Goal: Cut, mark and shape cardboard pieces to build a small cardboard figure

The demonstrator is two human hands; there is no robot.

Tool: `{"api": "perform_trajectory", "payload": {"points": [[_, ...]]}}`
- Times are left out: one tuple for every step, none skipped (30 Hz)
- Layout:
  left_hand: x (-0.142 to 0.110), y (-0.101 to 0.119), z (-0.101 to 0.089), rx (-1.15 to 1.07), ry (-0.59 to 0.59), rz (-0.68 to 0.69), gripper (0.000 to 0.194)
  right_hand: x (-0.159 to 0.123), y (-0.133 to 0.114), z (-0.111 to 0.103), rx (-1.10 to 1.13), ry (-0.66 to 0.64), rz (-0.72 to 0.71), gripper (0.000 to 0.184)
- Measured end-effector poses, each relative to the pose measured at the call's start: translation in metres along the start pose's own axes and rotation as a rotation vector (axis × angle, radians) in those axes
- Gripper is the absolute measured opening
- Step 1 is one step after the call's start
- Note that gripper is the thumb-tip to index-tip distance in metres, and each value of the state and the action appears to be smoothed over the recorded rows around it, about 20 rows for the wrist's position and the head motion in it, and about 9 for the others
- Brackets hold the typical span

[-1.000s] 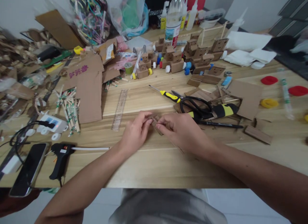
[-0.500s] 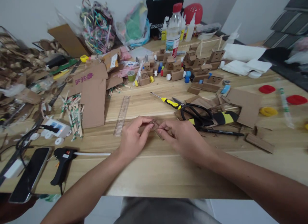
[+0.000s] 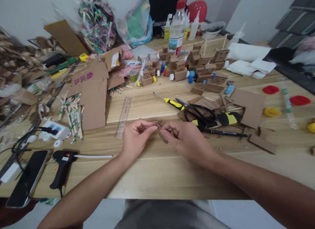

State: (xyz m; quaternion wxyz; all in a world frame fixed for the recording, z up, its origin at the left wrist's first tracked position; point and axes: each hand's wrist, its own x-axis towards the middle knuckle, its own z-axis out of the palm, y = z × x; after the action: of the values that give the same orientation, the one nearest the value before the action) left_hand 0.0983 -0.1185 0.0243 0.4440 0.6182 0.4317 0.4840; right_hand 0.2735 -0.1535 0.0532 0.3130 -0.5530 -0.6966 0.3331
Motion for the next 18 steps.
{"api": "perform_trajectory", "payload": {"points": [[0.000,-0.001,0.000,-0.008,-0.003,-0.003,0.029,0.000,0.000,0.000,-0.004,-0.001,0.001,0.028],[-0.001,-0.002,0.000,-0.010,-0.002,-0.004,0.028,0.000,0.000,-0.001,-0.008,-0.004,0.003,0.028],[-0.002,-0.002,0.001,-0.009,0.002,-0.003,0.028,0.000,-0.001,-0.001,-0.012,-0.007,0.004,0.029],[-0.003,-0.003,0.001,-0.005,0.007,-0.001,0.028,0.000,-0.001,-0.001,-0.015,-0.009,0.007,0.029],[-0.004,-0.003,0.002,-0.003,0.013,-0.001,0.027,0.000,-0.001,-0.001,-0.017,-0.011,0.009,0.029],[-0.005,-0.003,0.002,-0.003,0.018,-0.001,0.027,0.000,-0.001,-0.001,-0.016,-0.013,0.010,0.029],[-0.005,-0.003,0.003,-0.009,0.024,0.001,0.026,0.000,-0.001,-0.001,-0.013,-0.014,0.010,0.028],[-0.005,-0.003,0.003,-0.017,0.030,0.003,0.025,0.001,-0.001,0.000,-0.008,-0.013,0.007,0.027],[-0.006,-0.002,0.004,-0.027,0.032,0.004,0.025,0.001,-0.001,0.000,-0.004,-0.010,0.003,0.027],[-0.006,-0.002,0.004,-0.035,0.033,0.007,0.025,0.000,-0.001,0.000,0.000,-0.006,-0.002,0.026],[-0.006,-0.001,0.004,-0.039,0.034,0.010,0.026,0.000,-0.002,0.000,0.002,-0.003,-0.010,0.026],[-0.006,0.000,0.005,-0.042,0.038,0.015,0.028,-0.001,-0.002,0.001,0.001,0.003,-0.021,0.025],[-0.007,0.002,0.005,-0.045,0.043,0.023,0.029,-0.002,-0.003,0.000,-0.003,0.011,-0.036,0.024],[-0.007,0.003,0.005,-0.049,0.050,0.032,0.030,-0.003,-0.003,0.000,-0.011,0.021,-0.054,0.023],[-0.008,0.005,0.005,-0.056,0.059,0.045,0.031,-0.005,-0.004,0.000,-0.020,0.035,-0.074,0.021],[-0.009,0.008,0.005,-0.064,0.066,0.059,0.031,-0.006,-0.005,-0.001,-0.026,0.049,-0.095,0.019],[-0.009,0.010,0.005,-0.073,0.073,0.076,0.030,-0.008,-0.007,-0.002,-0.028,0.063,-0.112,0.018],[-0.010,0.012,0.005,-0.080,0.079,0.095,0.029,-0.009,-0.008,-0.003,-0.024,0.076,-0.126,0.017]]}}
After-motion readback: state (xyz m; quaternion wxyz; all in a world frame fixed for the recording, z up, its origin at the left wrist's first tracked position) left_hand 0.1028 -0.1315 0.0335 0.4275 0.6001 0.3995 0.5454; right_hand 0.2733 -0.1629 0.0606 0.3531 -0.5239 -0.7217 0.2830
